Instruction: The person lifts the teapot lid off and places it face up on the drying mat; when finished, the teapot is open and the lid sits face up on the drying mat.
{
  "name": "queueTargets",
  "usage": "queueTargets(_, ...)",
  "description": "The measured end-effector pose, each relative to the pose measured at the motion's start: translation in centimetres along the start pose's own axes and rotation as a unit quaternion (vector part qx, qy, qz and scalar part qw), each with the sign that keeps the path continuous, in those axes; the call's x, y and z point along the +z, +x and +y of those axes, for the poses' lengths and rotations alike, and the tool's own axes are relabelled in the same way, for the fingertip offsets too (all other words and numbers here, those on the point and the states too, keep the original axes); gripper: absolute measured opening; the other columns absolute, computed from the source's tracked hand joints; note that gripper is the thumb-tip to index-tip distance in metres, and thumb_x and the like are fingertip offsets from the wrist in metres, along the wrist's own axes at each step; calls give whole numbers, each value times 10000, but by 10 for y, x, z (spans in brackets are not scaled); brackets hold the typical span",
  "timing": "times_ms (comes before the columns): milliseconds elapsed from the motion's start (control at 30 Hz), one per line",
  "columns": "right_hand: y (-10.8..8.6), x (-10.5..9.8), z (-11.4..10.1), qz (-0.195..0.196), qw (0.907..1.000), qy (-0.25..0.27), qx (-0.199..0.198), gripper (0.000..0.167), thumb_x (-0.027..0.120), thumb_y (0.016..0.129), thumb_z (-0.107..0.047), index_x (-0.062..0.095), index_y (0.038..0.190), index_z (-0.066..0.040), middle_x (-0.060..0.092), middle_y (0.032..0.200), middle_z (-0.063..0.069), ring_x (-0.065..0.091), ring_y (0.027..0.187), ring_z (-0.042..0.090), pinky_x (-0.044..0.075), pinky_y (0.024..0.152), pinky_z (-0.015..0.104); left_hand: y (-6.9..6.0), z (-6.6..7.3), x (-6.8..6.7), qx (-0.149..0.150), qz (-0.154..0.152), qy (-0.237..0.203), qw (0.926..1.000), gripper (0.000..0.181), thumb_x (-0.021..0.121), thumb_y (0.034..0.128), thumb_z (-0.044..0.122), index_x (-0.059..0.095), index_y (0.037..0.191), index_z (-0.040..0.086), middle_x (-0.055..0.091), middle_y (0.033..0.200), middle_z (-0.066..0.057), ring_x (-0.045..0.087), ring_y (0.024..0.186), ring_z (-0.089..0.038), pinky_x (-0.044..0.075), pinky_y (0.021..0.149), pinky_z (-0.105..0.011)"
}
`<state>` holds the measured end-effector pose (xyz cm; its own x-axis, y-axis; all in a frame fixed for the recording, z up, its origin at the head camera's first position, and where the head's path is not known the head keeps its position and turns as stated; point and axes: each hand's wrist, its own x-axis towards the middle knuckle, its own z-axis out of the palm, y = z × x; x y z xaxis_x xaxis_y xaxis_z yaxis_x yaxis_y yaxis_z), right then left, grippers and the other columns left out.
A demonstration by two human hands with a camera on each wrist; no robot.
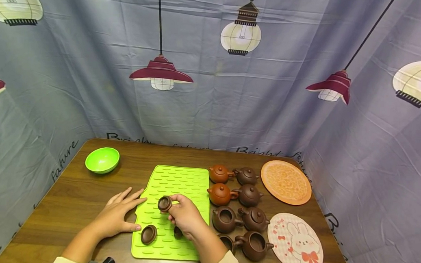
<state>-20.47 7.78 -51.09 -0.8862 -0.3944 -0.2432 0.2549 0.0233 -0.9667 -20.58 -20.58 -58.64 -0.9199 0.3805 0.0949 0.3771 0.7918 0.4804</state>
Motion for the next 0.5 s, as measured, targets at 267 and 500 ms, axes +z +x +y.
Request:
queueTargets(267, 10, 11, 3, 102, 9980, -603, -142, 208, 555, 1060, -55, 622, 1252, -17, 750, 1013, 240, 553, 673, 156, 448, 599, 269, 2, 0, -3, -62, -64, 65, 9999, 1041, 704, 710, 848, 496, 1578, 313, 283, 1732, 50, 167, 1605, -418, 83, 1246, -663)
queueTargets(500, 18, 19, 8, 153, 9934, -1129, 113, 117, 613, 1049, -131, 669, 1144, -91, 748, 908, 189, 494, 574, 124, 372, 475, 222, -1, 0, -1, -133, -92, 81, 9998, 1012, 693, 741, 851, 491, 1580, 322, 271, 1734, 74, 158, 1612, -398, 79, 1250, -660)
